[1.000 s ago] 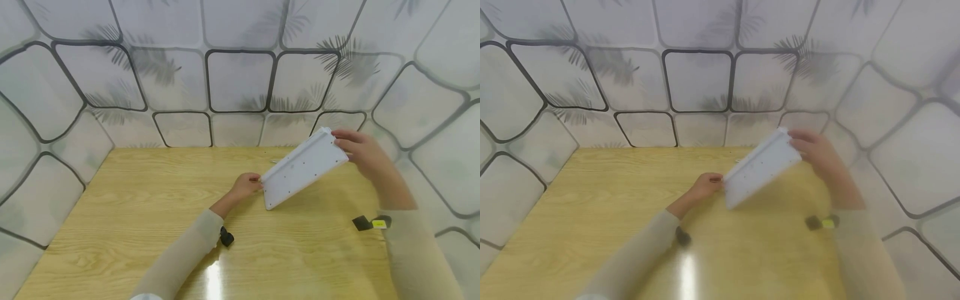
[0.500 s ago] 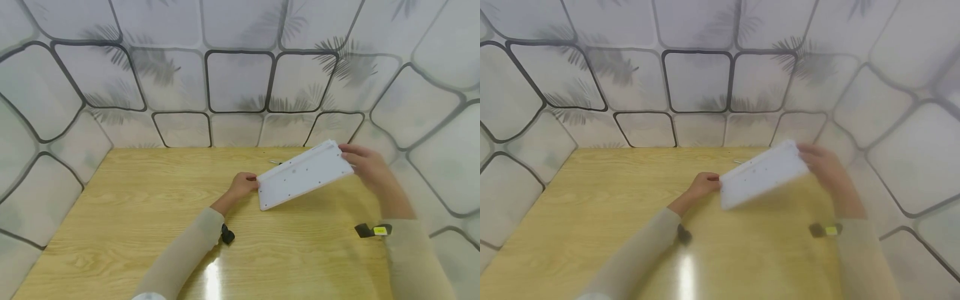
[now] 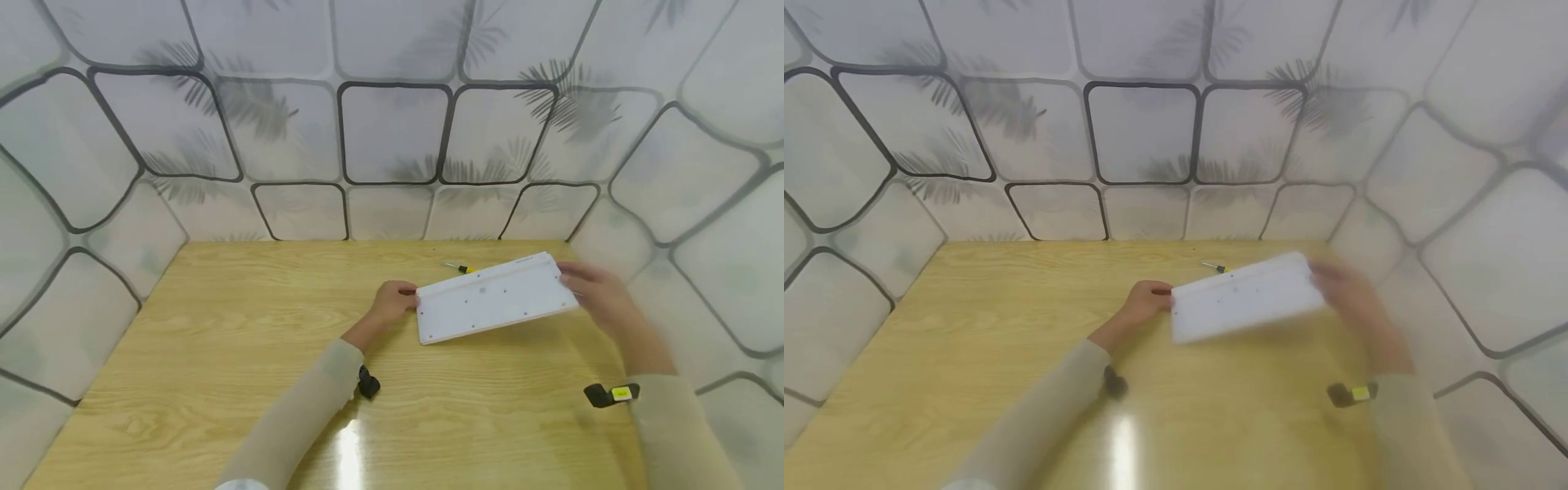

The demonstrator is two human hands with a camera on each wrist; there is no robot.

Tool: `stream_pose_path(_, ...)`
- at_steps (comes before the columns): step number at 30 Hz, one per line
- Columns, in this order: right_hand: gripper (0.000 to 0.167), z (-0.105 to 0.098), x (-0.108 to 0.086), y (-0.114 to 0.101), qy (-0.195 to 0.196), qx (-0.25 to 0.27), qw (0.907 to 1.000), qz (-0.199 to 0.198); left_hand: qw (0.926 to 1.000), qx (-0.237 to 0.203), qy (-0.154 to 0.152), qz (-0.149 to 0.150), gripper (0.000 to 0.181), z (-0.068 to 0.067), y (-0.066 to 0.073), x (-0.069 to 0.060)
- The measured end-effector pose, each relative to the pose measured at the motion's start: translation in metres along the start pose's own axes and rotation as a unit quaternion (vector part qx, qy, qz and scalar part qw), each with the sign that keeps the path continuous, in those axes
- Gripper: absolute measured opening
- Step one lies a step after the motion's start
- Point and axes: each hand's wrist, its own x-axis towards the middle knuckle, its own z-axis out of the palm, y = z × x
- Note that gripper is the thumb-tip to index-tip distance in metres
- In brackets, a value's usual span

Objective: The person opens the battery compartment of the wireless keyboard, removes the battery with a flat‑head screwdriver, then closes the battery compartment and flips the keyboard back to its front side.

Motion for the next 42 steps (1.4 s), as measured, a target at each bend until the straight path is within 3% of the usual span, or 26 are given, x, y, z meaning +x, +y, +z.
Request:
stream_pose_path(7, 0.068, 0.017, 0.004, 0.027, -0.007, -0.055, 0.9984, 0.012, 0.9997, 0.024, 0.008, -0.002, 0.031, -0.017, -0.004, -0.002)
stream_pose_path(16, 0.060, 0.051, 0.012, 0.050, -0.024, -0.027, 0.9991, 0.022, 0.9984, 0.053, 0.017, -0.010, 0.030, -0.047, -0.014, -0.008)
stream_pose_path(20, 0.059, 0.069, 0.009, 0.046, -0.028, -0.053, 0.9973, 0.041, 0.9966, 0.081, 0.017, -0.004, 0.029, -0.061, -0.016, -0.014)
stream_pose_path(26, 0.056, 0.095, 0.004, 0.036, -0.037, -0.107, 0.9928, 0.039, 0.9937, 0.109, 0.023, -0.011, 0.029, -0.081, -0.018, -0.024)
stream_pose_path(35, 0.050, 0.130, 0.010, 0.028, -0.048, -0.123, 0.9908, 0.027, 0.9942, 0.100, 0.035, -0.019, 0.034, -0.109, -0.030, -0.036)
stream_pose_path(42, 0.040, 0.150, 0.017, 0.026, -0.032, -0.145, 0.9888, 0.013, 0.9941, 0.099, 0.035, -0.025, 0.035, -0.126, -0.033, -0.048)
